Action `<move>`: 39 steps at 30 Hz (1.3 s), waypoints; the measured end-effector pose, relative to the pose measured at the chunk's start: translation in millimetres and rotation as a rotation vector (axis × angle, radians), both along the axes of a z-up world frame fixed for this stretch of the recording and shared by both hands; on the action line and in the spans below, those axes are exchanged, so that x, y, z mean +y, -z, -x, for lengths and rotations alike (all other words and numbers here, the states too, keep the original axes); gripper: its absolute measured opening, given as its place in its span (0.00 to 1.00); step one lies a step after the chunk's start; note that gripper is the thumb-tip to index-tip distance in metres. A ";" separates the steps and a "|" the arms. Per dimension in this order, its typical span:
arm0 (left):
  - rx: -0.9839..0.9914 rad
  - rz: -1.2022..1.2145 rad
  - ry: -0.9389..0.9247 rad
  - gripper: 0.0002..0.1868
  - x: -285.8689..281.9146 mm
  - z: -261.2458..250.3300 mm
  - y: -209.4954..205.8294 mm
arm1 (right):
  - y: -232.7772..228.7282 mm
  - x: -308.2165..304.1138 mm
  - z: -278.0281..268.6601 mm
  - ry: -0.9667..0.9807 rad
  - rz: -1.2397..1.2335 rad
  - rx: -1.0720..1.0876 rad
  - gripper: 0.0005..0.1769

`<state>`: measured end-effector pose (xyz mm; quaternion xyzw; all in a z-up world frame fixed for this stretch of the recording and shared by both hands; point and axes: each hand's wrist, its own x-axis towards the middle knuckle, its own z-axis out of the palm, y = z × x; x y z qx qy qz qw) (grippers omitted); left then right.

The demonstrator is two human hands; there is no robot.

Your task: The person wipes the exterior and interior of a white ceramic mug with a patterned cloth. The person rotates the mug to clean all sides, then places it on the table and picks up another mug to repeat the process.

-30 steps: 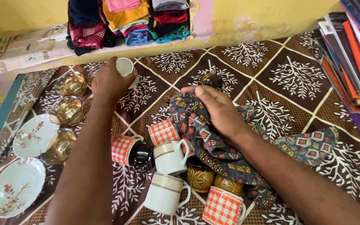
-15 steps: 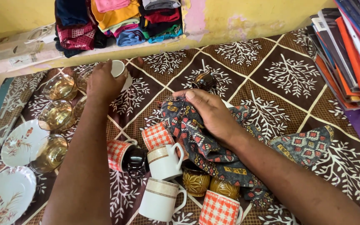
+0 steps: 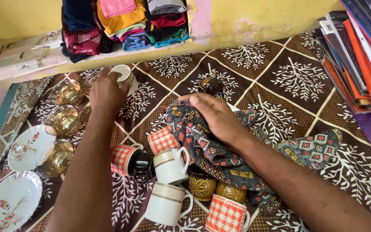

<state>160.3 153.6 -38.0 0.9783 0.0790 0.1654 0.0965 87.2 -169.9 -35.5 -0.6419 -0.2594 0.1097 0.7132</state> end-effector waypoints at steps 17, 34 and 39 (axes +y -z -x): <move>0.011 -0.218 -0.169 0.41 -0.9 -11.5 -7.7 | 2.3 0.1 -1.2 0.044 0.119 -0.045 0.23; 0.075 -0.070 -0.035 0.45 -1.4 -32.9 -4.5 | 0.5 4.6 2.3 0.191 0.145 -0.225 0.20; 0.104 -0.040 -0.028 0.41 0.6 -38.9 -5.9 | 1.8 4.7 2.9 0.182 0.168 -0.223 0.19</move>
